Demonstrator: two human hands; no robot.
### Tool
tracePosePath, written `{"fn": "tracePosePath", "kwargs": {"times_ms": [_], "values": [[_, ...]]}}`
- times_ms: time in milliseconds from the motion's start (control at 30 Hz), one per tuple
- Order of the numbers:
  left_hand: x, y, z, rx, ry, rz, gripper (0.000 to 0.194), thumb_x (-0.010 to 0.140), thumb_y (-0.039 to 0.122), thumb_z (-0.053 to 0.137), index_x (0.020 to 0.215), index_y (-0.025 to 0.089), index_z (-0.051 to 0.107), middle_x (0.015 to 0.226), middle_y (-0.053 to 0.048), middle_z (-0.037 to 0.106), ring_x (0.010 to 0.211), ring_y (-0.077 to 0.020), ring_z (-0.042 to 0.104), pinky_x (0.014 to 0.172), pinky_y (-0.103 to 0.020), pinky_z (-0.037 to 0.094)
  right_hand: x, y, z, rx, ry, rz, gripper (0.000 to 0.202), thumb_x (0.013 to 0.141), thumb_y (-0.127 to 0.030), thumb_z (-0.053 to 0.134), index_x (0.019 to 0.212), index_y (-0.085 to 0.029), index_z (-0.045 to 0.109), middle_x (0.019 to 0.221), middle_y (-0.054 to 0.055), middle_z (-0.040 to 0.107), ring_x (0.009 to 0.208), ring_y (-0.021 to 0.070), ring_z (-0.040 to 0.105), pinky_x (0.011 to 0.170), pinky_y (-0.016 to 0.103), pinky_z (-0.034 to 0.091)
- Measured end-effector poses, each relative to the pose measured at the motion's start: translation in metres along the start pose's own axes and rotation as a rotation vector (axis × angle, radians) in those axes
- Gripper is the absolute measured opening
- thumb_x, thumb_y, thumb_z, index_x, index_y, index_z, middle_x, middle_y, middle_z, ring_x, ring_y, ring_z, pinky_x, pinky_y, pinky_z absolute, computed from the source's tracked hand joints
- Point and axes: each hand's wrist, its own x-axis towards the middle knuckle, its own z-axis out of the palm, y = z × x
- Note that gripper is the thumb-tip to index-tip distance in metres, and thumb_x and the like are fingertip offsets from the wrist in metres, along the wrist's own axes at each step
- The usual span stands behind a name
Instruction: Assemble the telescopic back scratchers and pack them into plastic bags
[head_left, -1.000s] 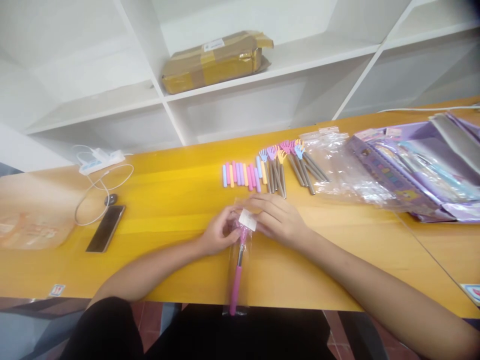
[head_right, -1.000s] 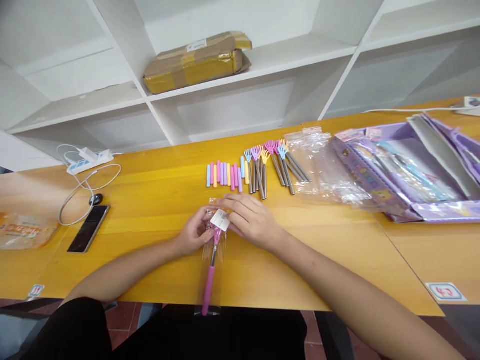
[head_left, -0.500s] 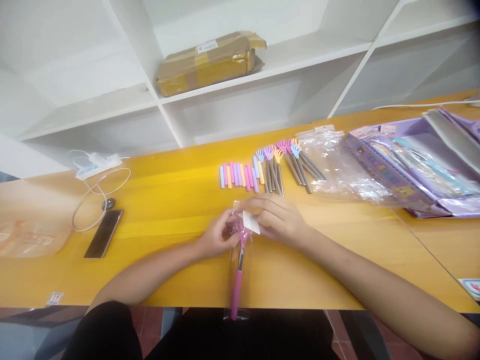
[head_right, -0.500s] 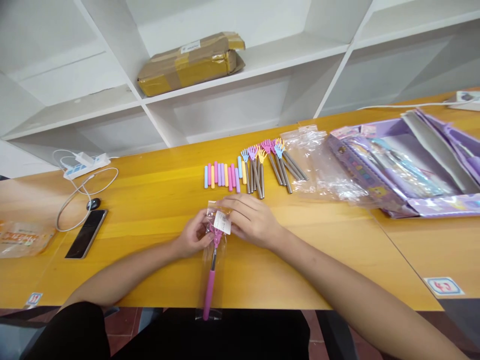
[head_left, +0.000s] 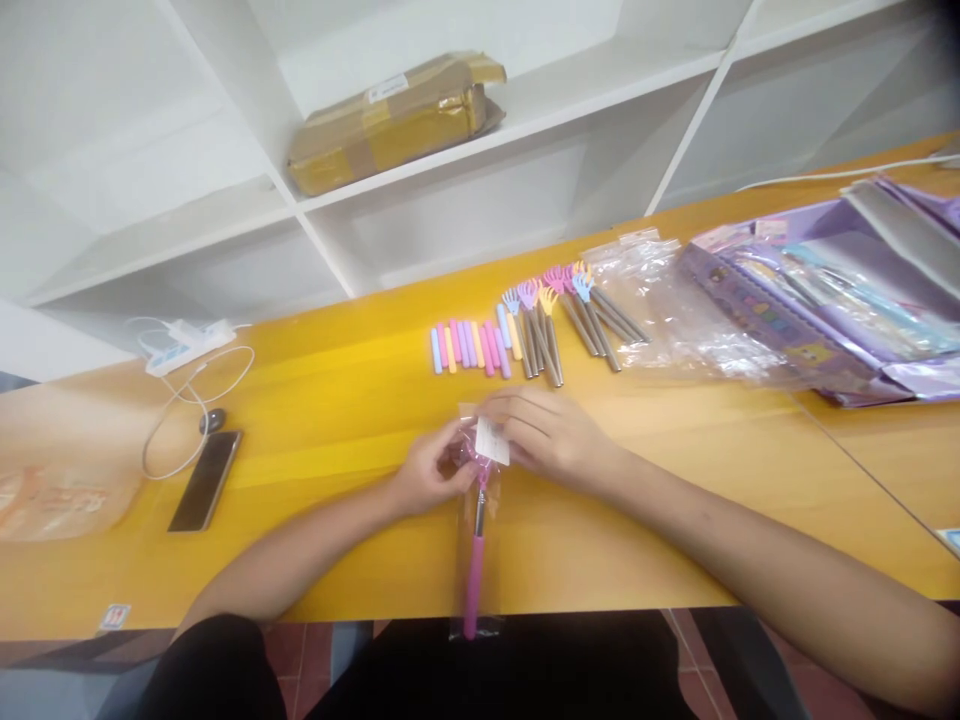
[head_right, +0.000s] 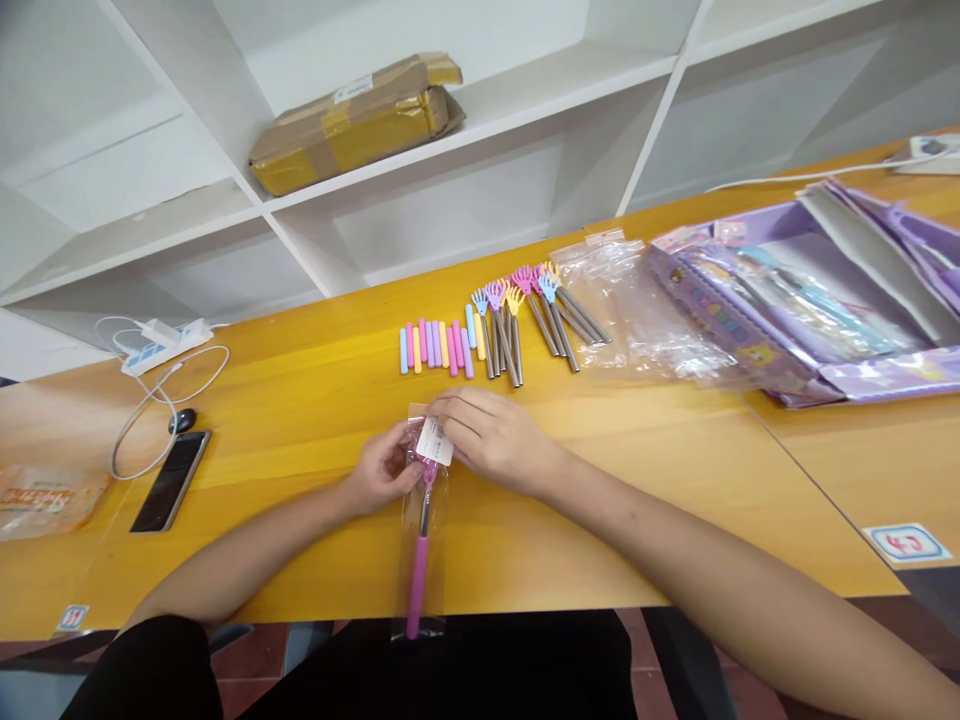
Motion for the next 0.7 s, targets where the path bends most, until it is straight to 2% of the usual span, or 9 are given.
{"fn": "tracePosePath", "kwargs": {"times_ms": [133,267,367,467,533,600,700], "values": [[0.001,0.0,0.0,0.009,-0.037,-0.014,0.055,0.096,0.033,0.069,0.147,0.018,0.056,0.105,-0.01,0.072,0.085,-0.0179,0.068,0.081,-0.03,0.056,-0.002,-0.002,0.0,0.024,0.022,0.038,0.008,0.1,-0.011,0.062,0.103,-0.018,0.065,0.112,0.013,0.074,0.109,0.0244,0.07,0.09,0.042,0.064],[0.001,0.0,0.001,-0.023,-0.055,0.015,0.056,0.098,0.03,0.067,0.15,0.019,0.052,0.107,-0.01,0.071,0.087,-0.0185,0.069,0.083,-0.031,0.057,-0.004,-0.002,0.001,0.1,0.078,0.143,0.015,0.096,-0.008,0.067,0.094,-0.021,0.059,0.109,0.01,0.075,0.103,0.0223,0.072,0.084,0.038,0.062],[-0.001,0.001,0.001,-0.034,-0.067,0.034,0.054,0.098,0.028,0.067,0.15,0.022,0.052,0.116,-0.012,0.072,0.096,-0.0209,0.071,0.089,-0.034,0.058,-0.001,-0.004,0.0,0.226,0.142,0.341,0.021,0.093,-0.012,0.072,0.086,-0.022,0.054,0.107,0.007,0.076,0.098,0.0197,0.074,0.081,0.035,0.061],[-0.002,0.003,0.002,-0.042,-0.082,0.032,0.055,0.099,0.029,0.068,0.15,0.023,0.049,0.13,-0.016,0.069,0.113,-0.0254,0.071,0.101,-0.04,0.057,0.005,-0.006,0.0,0.459,0.214,0.638,0.023,0.095,-0.021,0.072,0.083,-0.022,0.053,0.1,0.005,0.076,0.097,0.0187,0.076,0.085,0.034,0.062],[-0.003,0.003,0.003,-0.066,-0.063,0.032,0.055,0.099,0.032,0.068,0.149,0.023,0.046,0.133,-0.017,0.066,0.117,-0.0267,0.07,0.103,-0.043,0.057,0.008,-0.005,0.003,0.622,0.265,0.822,0.022,0.096,-0.028,0.073,0.085,-0.021,0.056,0.095,0.004,0.076,0.093,0.0181,0.076,0.085,0.034,0.063],[-0.002,0.001,0.005,-0.126,-0.016,0.037,0.054,0.101,0.036,0.067,0.148,0.023,0.044,0.132,-0.017,0.064,0.119,-0.0272,0.069,0.103,-0.044,0.057,0.007,-0.003,0.008,0.738,0.288,0.925,0.023,0.093,-0.035,0.078,0.089,-0.021,0.06,0.095,0.005,0.077,0.091,0.0182,0.076,0.085,0.034,0.064],[0.001,-0.002,0.007,-0.234,0.1,0.082,0.053,0.103,0.038,0.065,0.15,0.028,0.041,0.137,-0.014,0.06,0.12,-0.0263,0.068,0.101,-0.044,0.059,0.003,0.002,0.015,0.841,0.265,0.958,0.028,0.09,-0.04,0.082,0.097,-0.019,0.066,0.104,0.008,0.079,0.095,0.0191,0.076,0.089,0.037,0.064]]}}
